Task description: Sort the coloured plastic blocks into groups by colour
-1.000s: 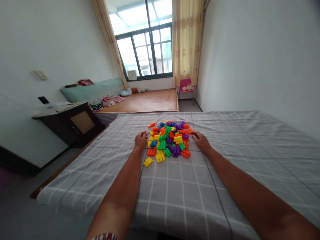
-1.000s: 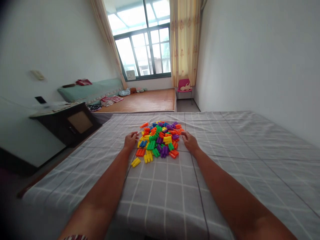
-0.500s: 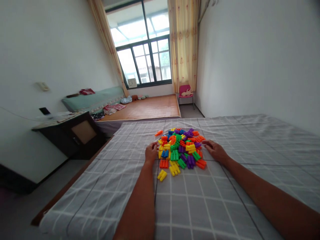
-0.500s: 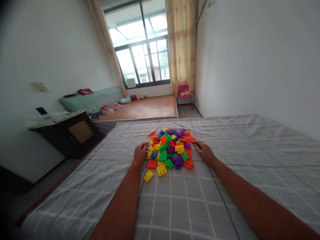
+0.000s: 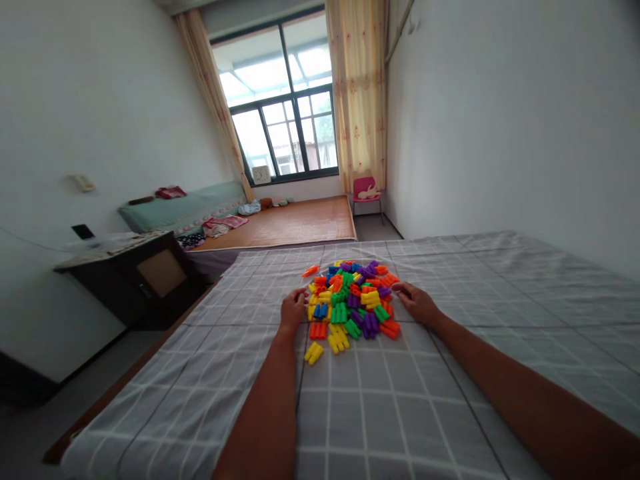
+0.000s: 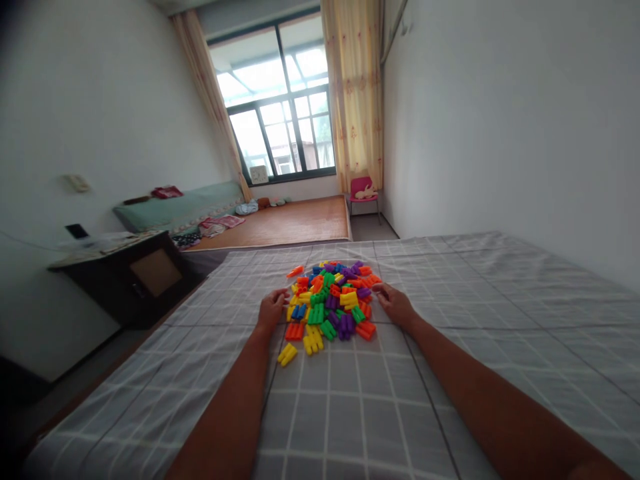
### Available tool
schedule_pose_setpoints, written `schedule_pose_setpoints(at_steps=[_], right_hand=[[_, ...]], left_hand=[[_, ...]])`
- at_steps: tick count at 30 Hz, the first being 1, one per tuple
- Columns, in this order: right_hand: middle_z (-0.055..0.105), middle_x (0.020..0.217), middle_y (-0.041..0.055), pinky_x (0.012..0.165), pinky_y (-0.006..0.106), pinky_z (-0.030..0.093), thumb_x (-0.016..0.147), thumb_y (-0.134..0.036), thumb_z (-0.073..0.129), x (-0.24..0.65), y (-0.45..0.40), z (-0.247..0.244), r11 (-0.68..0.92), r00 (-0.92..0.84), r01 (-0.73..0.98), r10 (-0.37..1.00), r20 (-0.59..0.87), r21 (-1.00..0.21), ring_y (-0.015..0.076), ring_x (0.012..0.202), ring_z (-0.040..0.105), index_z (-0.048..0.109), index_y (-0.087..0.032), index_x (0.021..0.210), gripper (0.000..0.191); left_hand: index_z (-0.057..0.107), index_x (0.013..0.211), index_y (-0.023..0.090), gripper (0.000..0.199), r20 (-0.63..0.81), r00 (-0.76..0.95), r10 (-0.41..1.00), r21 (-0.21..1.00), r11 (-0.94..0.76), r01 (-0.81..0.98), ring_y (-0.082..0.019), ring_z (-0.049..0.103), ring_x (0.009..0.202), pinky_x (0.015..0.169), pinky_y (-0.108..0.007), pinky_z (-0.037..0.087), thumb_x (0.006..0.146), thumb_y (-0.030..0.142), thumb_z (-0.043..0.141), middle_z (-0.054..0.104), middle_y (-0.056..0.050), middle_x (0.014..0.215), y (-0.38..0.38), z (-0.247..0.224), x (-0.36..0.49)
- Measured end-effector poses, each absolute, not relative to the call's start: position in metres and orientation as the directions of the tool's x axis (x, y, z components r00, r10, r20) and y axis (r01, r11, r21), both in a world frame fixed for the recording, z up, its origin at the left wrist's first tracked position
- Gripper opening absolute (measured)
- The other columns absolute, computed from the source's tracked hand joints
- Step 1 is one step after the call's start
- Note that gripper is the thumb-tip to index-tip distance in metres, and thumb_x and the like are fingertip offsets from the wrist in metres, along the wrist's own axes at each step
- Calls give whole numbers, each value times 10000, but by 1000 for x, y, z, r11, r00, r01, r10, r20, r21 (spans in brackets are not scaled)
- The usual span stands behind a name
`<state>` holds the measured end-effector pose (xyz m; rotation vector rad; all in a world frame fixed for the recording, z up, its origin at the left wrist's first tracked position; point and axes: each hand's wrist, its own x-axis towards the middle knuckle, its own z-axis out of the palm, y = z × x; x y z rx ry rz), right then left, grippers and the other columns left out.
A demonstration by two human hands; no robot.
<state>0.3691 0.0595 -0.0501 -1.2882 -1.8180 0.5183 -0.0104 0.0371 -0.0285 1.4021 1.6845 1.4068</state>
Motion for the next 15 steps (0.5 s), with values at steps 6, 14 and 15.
schedule_pose_setpoints(at_steps=[6,14,15], right_hand=[[714,1028,40,893,363,502,806,-248,489,368,64,-52,402,-134,510,910,391,-760,203,953,664,652,-237,1008,260],[715,1026,42,896,358,505,808,-230,476,368,65,-52,414,-153,497,907,393,-762,198,953,665,645,-235,1009,263],[716,1022,41,894,358,504,809,-228,476,368,65,-52,412,-156,507,908,390,-757,198,948,666,646,-236,1010,263]], left_hand=[[673,998,149,275,228,-327,917,916,-88,392,-164,669,697,578,-262,526,806,256,508,719,-66,868,34,-22,-9],[685,979,142,301,239,-317,918,904,-91,418,-173,663,680,587,-269,519,768,266,509,718,-67,850,33,-19,-9],[685,980,143,304,244,-315,917,900,-94,425,-175,663,688,589,-267,517,769,272,509,718,-67,854,34,-20,-9]])
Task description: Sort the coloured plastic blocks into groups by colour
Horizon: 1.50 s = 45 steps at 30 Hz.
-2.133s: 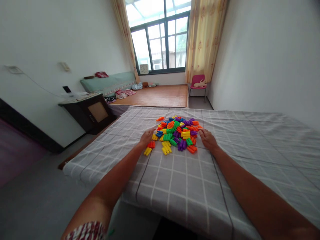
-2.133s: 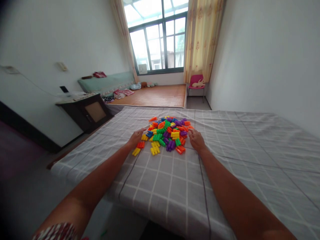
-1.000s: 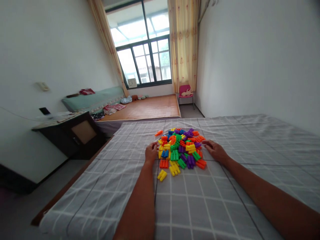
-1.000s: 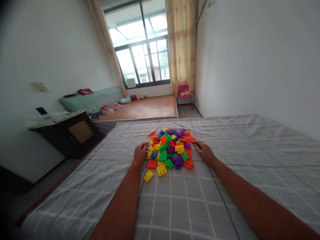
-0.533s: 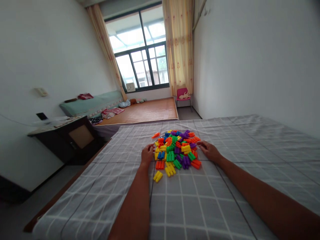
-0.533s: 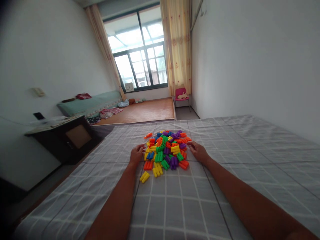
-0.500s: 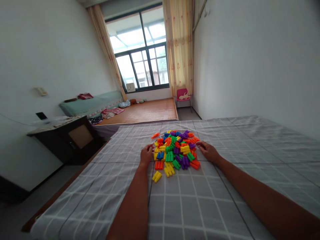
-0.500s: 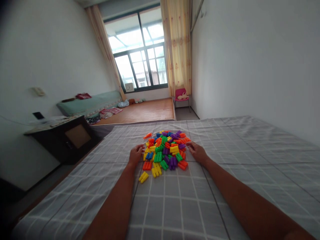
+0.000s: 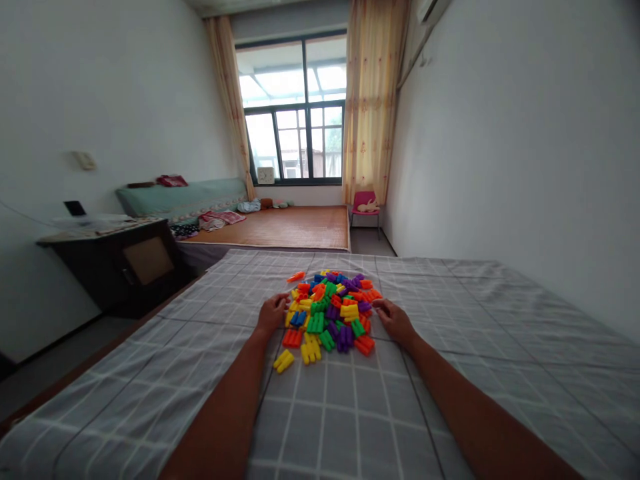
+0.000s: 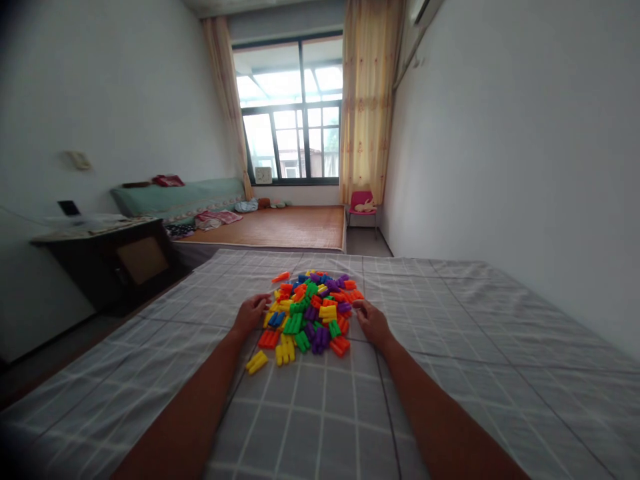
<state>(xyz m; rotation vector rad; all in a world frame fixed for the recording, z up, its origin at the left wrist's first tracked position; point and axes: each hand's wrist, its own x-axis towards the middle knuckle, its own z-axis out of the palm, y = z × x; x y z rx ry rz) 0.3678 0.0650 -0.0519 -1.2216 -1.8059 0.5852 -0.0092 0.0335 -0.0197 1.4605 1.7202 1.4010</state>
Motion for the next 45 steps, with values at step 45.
schedule_pose_setpoints(at_steps=[45], right_hand=[[716,981,36,802,357,508,809,-285,457,373,58,-44,426,-228,603,902,366,-675,215,886,667,648,-240,1034,299]], left_hand=[[696,988,179,271,296,-281,913,830,-100,549,-166,668,706,638,-258,495,818,202,486,736,-53,851,44,-31,-5]])
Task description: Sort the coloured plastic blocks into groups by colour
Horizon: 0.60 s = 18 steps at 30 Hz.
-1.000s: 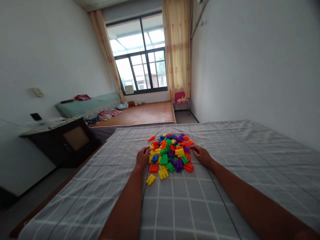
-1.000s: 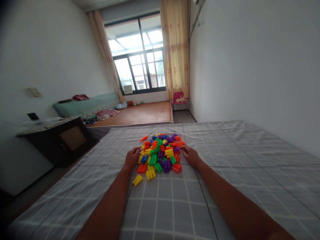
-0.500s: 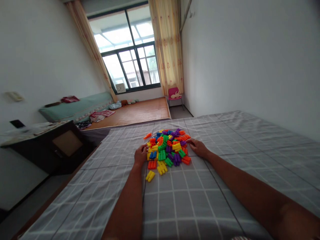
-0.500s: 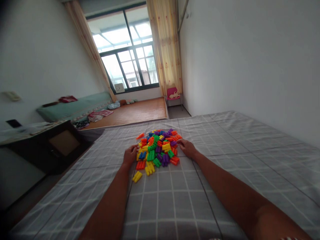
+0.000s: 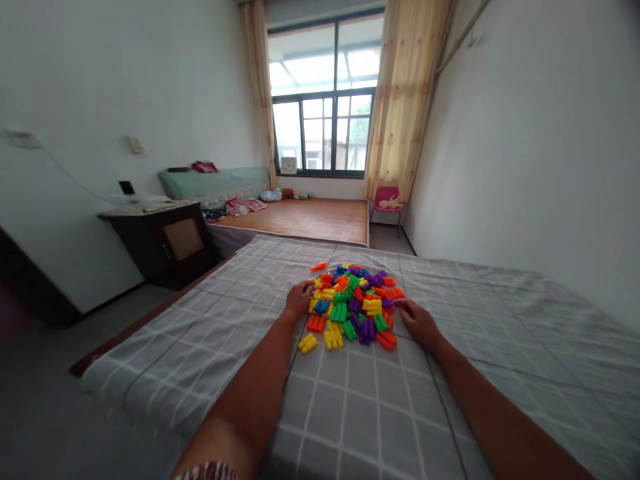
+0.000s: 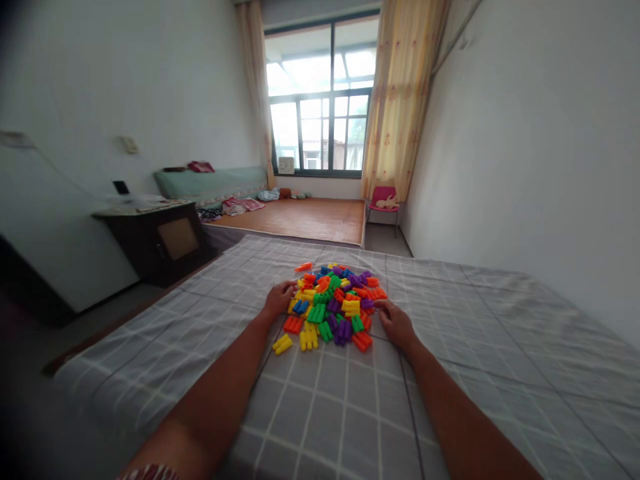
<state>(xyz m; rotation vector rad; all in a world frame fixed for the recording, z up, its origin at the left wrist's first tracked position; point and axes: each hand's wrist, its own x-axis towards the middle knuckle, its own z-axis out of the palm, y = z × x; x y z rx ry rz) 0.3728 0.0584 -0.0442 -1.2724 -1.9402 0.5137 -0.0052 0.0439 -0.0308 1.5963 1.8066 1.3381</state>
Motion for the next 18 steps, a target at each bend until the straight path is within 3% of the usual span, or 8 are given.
schedule_pose_setpoints(at_steps=[18], right_hand=[[716,1048,48,846,364,503,785,-427,459,381,67,-53,394,-251,599,919,304,-697,244,952,669,654,-231,1054,386]], left_hand=[[689,1036,156,308,280,-291,915,824,-73,562,-131,665,751,684,-224,497,829,185,462,734,-53,899,44,-40,-6]])
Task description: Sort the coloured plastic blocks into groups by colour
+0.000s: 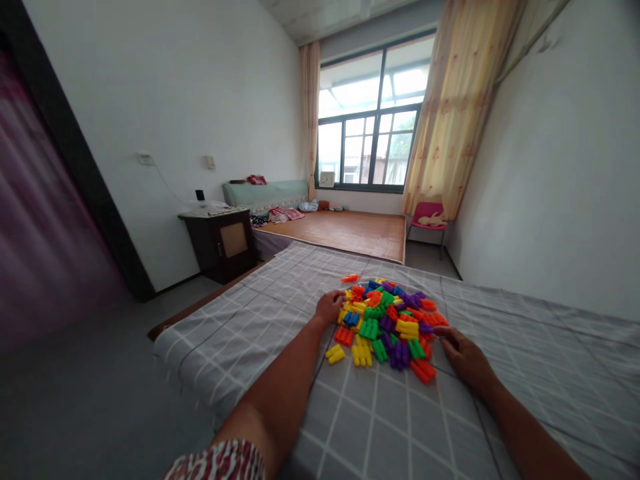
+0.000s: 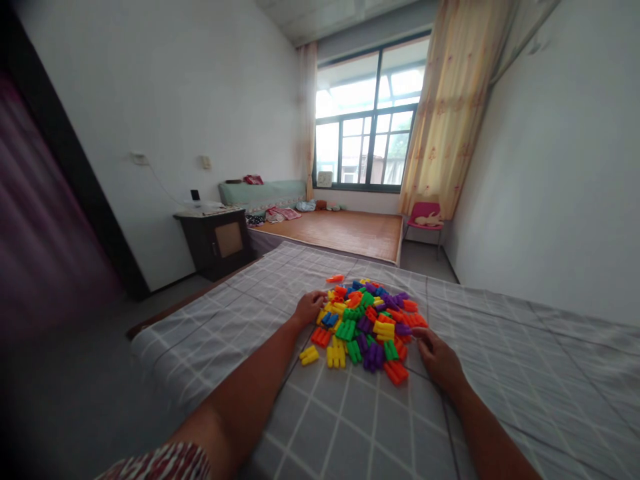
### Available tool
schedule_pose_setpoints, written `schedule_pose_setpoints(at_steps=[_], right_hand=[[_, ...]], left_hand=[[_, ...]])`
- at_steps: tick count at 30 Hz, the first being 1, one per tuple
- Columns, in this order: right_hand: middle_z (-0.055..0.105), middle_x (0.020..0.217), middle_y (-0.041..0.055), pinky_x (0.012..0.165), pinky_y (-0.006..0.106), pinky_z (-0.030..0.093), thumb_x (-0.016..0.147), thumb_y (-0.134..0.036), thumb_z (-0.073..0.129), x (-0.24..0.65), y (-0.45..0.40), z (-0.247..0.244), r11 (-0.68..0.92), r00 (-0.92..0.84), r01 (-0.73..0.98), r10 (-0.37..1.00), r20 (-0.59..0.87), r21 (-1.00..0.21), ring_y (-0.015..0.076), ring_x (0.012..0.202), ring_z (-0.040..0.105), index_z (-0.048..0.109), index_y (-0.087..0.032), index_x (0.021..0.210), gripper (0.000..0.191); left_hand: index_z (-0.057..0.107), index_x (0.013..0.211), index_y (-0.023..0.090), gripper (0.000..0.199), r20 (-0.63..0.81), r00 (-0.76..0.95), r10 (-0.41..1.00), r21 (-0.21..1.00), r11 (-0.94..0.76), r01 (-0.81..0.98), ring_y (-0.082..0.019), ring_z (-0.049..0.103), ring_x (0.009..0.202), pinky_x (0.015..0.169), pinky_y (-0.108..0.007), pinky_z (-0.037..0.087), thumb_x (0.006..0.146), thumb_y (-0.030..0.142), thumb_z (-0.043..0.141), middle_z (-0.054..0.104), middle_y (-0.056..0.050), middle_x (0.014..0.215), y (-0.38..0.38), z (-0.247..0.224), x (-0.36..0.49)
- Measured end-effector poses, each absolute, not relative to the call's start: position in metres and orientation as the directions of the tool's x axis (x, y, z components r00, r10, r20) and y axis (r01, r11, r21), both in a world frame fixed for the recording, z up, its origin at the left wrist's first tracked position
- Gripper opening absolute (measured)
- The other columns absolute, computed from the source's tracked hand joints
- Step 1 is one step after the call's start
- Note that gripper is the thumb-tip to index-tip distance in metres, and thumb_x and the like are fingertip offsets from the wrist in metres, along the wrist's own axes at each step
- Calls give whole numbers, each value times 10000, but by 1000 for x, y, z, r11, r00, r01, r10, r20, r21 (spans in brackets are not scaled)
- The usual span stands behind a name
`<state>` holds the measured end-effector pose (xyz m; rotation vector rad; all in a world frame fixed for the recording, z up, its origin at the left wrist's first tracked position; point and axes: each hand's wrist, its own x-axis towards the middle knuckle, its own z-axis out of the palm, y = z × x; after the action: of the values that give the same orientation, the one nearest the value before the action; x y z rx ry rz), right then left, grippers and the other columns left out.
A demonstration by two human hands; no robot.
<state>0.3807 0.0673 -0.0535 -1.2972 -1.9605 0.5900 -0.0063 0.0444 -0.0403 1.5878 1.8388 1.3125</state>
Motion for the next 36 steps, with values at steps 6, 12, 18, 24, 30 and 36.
schedule_pose_setpoints(at_steps=[6,12,18,24,30,36], right_hand=[[714,1060,52,856,373,503,792,-420,459,381,69,-56,397,-259,598,918,301,-697,247,965,667,648,-230,1056,376],[710,1081,43,857,353,501,807,-356,458,379,68,-54,420,-259,612,907,332,-670,229,974,664,651,-233,1068,347],[720,1022,42,824,333,506,810,-270,464,372,61,-47,413,-229,633,908,351,-655,210,914,668,664,-228,1042,309],[722,986,50,804,306,503,812,-183,487,368,57,-38,394,-207,636,915,346,-663,192,877,663,665,-202,1023,277],[723,986,29,797,262,487,819,-154,501,369,55,-36,389,-234,680,919,319,-622,167,872,654,669,-208,1020,267],[726,924,29,734,233,475,802,-161,522,370,73,-20,264,-137,769,958,253,-582,156,821,650,676,-191,955,219]], left_hand=[[684,1028,146,303,283,-286,916,833,-87,546,-130,667,732,667,-223,500,824,180,462,732,-56,888,44,-39,-6],[682,1023,147,298,298,-272,915,826,-104,553,-138,667,719,663,-239,507,836,186,454,731,-56,884,43,-37,-6],[682,1019,146,295,283,-257,924,813,-89,576,-146,670,730,665,-248,513,840,213,457,730,-60,894,43,-32,-7],[674,1051,166,304,272,-245,931,811,-84,580,-152,678,763,689,-255,520,843,235,462,734,-58,940,46,-32,-10],[680,1058,180,315,234,-205,950,740,-38,671,-163,674,774,683,-253,504,836,255,469,738,-52,930,49,-28,-13],[687,1037,188,308,227,-189,955,686,-19,727,-169,674,835,679,-240,482,845,251,454,742,-47,946,47,-22,-11]])
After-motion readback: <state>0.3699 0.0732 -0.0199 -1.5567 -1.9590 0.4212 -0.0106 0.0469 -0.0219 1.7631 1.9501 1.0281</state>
